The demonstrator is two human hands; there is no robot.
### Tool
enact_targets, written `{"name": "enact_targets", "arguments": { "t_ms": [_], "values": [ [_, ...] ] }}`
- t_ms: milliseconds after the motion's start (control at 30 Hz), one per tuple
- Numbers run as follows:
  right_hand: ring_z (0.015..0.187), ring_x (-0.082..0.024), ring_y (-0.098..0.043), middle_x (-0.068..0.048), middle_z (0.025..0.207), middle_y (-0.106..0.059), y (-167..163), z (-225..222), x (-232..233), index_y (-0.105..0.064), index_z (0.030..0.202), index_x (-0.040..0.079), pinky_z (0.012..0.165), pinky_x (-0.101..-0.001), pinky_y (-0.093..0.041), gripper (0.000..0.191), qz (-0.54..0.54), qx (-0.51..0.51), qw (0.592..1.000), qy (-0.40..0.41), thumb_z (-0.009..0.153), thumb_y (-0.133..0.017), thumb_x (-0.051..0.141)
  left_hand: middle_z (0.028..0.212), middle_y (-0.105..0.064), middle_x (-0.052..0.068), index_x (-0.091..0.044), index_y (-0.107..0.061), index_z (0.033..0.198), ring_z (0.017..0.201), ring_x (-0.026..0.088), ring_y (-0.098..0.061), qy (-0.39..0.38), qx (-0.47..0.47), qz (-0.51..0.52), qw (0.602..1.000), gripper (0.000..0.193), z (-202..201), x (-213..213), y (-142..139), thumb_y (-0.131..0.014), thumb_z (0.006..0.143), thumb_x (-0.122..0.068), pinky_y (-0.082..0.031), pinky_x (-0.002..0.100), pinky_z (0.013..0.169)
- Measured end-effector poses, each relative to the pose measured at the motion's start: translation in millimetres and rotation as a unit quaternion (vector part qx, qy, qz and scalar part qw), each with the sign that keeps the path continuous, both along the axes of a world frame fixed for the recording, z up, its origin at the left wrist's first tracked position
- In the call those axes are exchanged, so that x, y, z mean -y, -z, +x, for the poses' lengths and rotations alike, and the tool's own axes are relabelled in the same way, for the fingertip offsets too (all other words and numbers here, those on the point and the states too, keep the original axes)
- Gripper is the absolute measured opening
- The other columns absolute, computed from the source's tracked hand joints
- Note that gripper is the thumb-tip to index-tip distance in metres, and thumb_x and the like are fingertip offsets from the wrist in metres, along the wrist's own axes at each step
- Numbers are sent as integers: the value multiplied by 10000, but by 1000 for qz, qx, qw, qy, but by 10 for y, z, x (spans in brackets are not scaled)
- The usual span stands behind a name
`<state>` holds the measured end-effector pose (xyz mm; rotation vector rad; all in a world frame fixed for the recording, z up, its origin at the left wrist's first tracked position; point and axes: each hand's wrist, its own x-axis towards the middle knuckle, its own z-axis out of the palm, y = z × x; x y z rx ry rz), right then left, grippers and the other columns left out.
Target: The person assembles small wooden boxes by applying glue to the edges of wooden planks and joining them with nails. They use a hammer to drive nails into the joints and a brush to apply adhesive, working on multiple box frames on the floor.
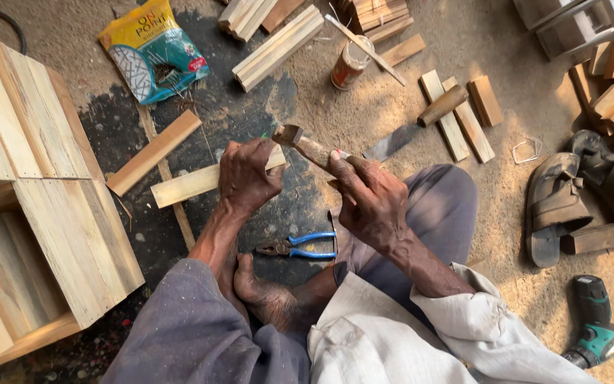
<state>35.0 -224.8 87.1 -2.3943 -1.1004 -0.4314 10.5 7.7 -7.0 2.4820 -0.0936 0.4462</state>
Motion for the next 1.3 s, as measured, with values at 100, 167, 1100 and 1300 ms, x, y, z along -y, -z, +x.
{"name": "enact_targets", "arguments": {
  "t_ms": [100, 167, 1100, 1300],
  "values": [
    [831, -255, -705, -151, 1135, -716, 41, -6, 17, -662, 1371, 131, 615, -366, -535, 503, -12, -21, 1000, -8, 890, -788, 57, 736, -663, 88, -45, -675, 895, 644, 245, -622, -4, -24, 8, 1000, 162, -18, -2, 7, -776, 791, -118, -420, 412, 682],
    [822, -243, -714, -153, 1134, -720, 65, 7, 12, -683, 1349, 168, 589, -341, -541, 509, -58, -22, 998, -1, 859, -785, 75, 717, -665, 85, -30, -707, 958, 605, 232, -610, -7, -22, -2, 1000, 215, -18, -1, 10, -773, 771, -111, -423, 412, 669],
    [802, -234, -700, -159, 1088, -720, 115, 18, -21, -661, 1349, 144, 613, -352, -543, 478, 20, 6, 1000, -7, 890, -778, 76, 739, -708, 96, -45, -684, 1007, 579, 189, -618, -3, -21, -7, 1000, 285, -4, -41, 145, -805, 764, -133, -442, 377, 640],
    [747, -263, -678, -134, 971, -696, 108, 50, -15, -681, 1366, 157, 596, -378, -538, 544, -53, -36, 998, -5, 837, -758, 54, 810, -733, 129, -66, -619, 1242, 658, 269, -674, -14, -20, -13, 1000, 561, -14, -58, 52, -833, 728, -135, -489, 418, 699]
  ]
}}
